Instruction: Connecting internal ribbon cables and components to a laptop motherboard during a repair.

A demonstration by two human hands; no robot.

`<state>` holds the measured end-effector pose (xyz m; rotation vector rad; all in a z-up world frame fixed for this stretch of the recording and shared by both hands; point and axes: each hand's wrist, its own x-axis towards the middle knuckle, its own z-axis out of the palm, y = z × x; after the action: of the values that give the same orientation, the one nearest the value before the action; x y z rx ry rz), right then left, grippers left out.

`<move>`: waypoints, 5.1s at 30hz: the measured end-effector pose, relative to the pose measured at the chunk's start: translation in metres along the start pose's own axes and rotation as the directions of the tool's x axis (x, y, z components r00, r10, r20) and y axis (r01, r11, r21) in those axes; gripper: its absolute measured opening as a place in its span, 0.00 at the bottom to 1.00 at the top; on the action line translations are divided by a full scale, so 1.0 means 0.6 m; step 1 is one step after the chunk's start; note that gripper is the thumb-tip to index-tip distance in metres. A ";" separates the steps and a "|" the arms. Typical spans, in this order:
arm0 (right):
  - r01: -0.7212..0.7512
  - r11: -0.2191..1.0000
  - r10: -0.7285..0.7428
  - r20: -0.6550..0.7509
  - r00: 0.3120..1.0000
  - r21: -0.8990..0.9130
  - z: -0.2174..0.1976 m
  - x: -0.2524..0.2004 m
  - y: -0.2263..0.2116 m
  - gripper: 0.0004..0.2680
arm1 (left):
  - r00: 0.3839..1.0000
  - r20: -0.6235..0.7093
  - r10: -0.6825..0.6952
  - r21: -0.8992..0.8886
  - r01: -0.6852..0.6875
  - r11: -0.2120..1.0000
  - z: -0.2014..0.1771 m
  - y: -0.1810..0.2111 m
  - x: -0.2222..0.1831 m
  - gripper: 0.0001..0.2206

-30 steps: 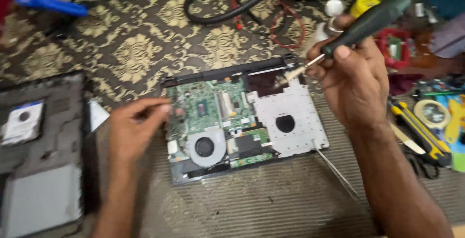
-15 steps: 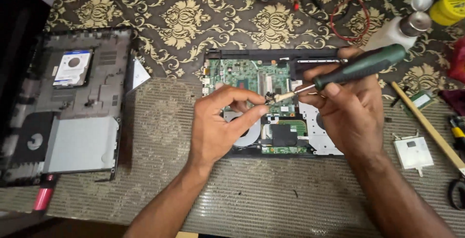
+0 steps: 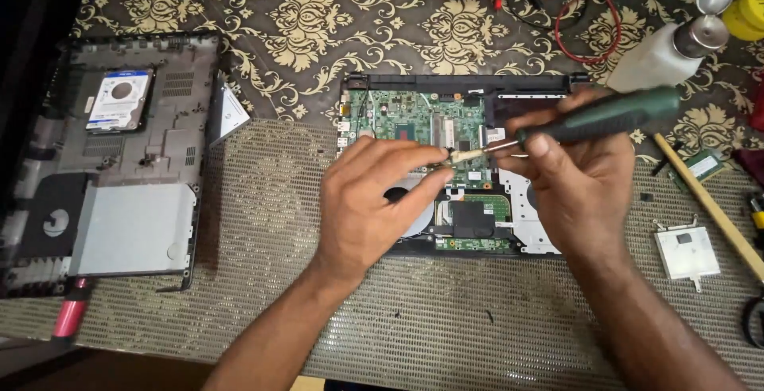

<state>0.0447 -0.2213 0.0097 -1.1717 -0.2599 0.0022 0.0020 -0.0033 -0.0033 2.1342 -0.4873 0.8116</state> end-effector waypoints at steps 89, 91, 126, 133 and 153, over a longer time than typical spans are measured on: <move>0.505 0.647 -0.290 0.428 0.856 -0.571 -0.029 0.025 0.032 0.37 | 0.837 0.532 -0.126 0.225 0.004 0.974 -0.052 -0.040 -0.144 0.26; 0.479 0.659 -0.270 0.413 0.870 -0.580 -0.026 0.022 0.031 0.36 | 0.827 0.544 -0.138 0.241 0.003 0.971 -0.052 -0.040 -0.144 0.27; -0.091 0.651 0.377 0.216 0.901 -0.754 0.010 0.016 0.055 0.10 | 0.852 0.509 -0.121 0.173 0.036 0.984 -0.052 -0.041 -0.144 0.26; -0.090 0.746 0.285 0.194 0.939 -0.660 0.008 0.014 0.057 0.08 | 0.852 0.510 -0.120 0.172 0.036 0.984 -0.052 -0.041 -0.144 0.26; -0.116 0.760 0.306 0.195 0.932 -0.640 0.012 0.009 0.067 0.07 | 0.835 0.303 -0.459 0.273 0.385 0.882 -0.113 -0.080 -0.146 0.38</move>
<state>0.0540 -0.1983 -0.0231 -1.8682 -0.4014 0.3171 -0.0601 0.0858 -0.0563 2.4686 -0.0947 0.2194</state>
